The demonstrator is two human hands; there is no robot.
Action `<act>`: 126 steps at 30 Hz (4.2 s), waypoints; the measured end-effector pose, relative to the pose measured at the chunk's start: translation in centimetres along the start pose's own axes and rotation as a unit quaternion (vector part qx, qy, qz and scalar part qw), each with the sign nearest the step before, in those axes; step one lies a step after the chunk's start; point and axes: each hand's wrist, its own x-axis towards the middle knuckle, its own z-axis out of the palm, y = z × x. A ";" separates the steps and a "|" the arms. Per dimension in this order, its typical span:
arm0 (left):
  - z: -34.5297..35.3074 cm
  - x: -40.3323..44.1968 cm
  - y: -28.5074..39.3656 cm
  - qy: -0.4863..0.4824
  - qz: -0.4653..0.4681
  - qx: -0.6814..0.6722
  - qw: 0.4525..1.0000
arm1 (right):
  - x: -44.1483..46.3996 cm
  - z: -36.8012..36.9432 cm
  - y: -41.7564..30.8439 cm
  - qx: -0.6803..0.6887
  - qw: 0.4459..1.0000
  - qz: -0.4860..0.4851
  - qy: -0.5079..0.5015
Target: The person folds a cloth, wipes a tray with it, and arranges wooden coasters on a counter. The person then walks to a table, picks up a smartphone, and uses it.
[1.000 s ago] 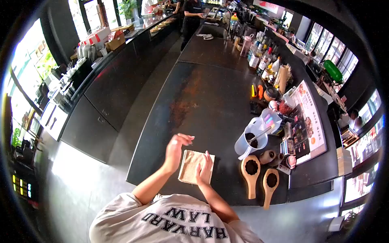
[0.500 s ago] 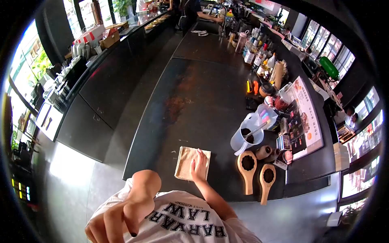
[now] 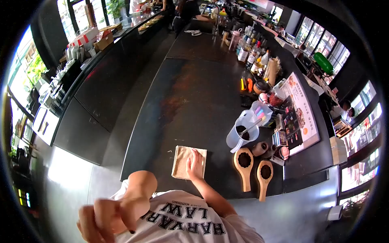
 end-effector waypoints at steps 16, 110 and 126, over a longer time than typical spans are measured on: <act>0.4 0.3 -0.8 -0.014 -0.006 -0.027 1.000 | 0.1 0.1 0.0 -0.014 1.000 0.007 0.005; -4.3 -34.8 -7.4 -0.284 -0.604 0.516 0.536 | 1.8 -0.1 2.8 -0.058 0.988 0.086 0.111; -4.3 -33.9 -7.4 -0.273 -0.619 0.503 0.537 | 2.0 -0.4 2.8 0.008 0.993 0.078 0.089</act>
